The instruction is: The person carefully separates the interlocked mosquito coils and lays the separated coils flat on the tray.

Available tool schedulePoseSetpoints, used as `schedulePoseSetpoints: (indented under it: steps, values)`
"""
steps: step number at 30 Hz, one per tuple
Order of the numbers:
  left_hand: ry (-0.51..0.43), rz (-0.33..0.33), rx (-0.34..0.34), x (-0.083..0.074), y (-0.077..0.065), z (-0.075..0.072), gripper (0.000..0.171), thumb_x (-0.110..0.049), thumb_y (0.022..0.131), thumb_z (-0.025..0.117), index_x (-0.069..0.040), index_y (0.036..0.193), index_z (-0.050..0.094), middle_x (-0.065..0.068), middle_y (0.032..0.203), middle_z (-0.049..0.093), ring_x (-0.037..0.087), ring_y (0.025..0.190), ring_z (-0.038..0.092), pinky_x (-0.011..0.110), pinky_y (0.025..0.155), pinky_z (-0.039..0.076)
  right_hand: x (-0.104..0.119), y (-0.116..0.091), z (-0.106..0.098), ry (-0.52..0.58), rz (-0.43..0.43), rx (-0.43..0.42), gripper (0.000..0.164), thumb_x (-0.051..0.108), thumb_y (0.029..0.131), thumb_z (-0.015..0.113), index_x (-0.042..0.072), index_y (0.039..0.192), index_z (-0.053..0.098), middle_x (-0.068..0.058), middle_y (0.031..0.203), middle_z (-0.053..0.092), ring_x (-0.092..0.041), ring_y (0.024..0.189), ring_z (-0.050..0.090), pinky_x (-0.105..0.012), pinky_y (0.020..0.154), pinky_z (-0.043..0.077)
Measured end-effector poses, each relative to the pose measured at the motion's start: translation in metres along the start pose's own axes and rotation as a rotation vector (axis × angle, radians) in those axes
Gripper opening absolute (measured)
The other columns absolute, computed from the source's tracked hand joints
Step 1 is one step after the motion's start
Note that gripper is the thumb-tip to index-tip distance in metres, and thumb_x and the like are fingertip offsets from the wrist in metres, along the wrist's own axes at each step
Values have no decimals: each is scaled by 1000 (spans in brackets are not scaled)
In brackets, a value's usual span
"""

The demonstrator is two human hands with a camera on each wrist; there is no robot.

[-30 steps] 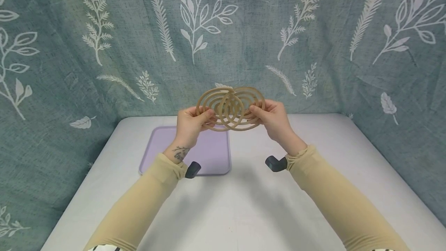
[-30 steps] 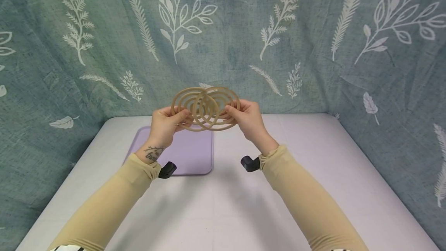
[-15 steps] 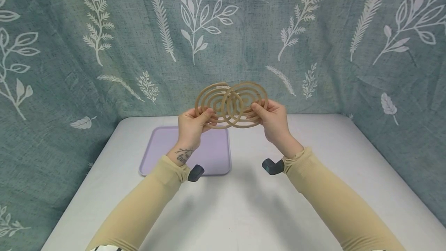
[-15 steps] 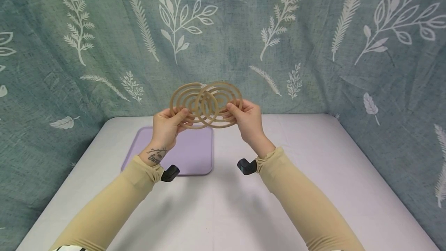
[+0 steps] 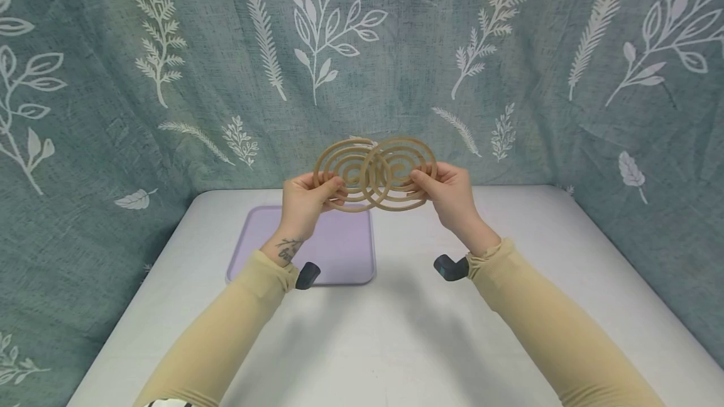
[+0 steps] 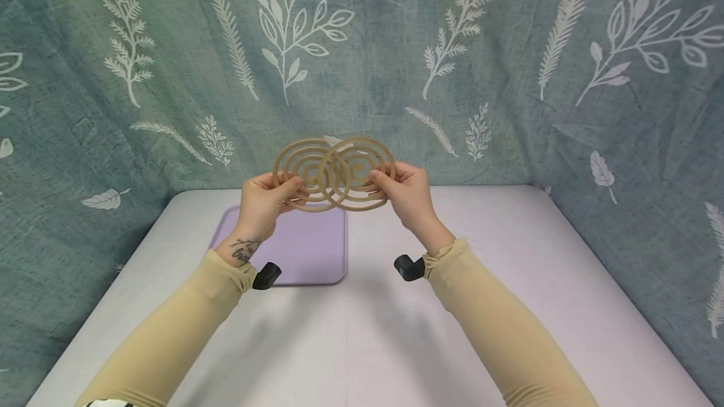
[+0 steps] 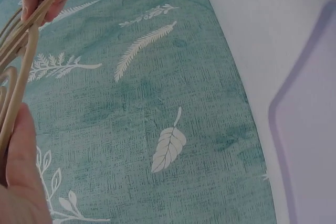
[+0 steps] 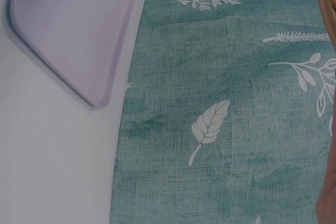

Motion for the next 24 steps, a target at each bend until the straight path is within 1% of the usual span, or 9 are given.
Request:
schedulePoseSetpoints:
  steps: [3,9,13,20,24]
  values:
    - [14,8,12,-1,0,-2,14,-9,84,68,4,89,64,-3,68,69,11,63,68,29,62,57,1,0,-2,-5,-21,12,7,2,87,62,2,83,68,0,70,70,-11,67,69,-21,59,56]
    - [24,46,45,-5,0,-6,9,-7,83,68,2,86,66,-2,67,69,11,63,68,28,61,57,3,1,-6,7,-60,41,13,-1,87,60,7,80,69,-2,72,70,-12,67,69,-24,59,56]
    - [29,54,68,-6,1,-8,8,-6,84,67,2,86,66,-2,67,69,11,64,68,27,60,57,6,0,-5,7,-77,72,13,-2,87,60,5,79,68,-3,72,70,-13,68,69,-25,60,57]
    - [66,61,70,-4,2,-11,15,-7,83,68,6,88,64,-3,67,69,11,64,68,28,61,57,8,-1,-5,-4,-88,85,16,-5,86,60,6,78,68,-2,72,70,-14,69,69,-26,59,57]
    - [73,58,69,-4,3,-12,14,-8,83,68,5,87,64,-3,67,69,11,65,68,29,61,58,7,-1,-8,-9,-84,81,14,-5,86,60,5,80,68,-2,72,70,-13,69,69,-25,59,57]
Point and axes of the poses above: each hand's wrist, its own y-axis towards the middle knuckle, its own z-axis out of the palm, x = y × z, the point moved 5 cm from there along y, towards the middle knuckle
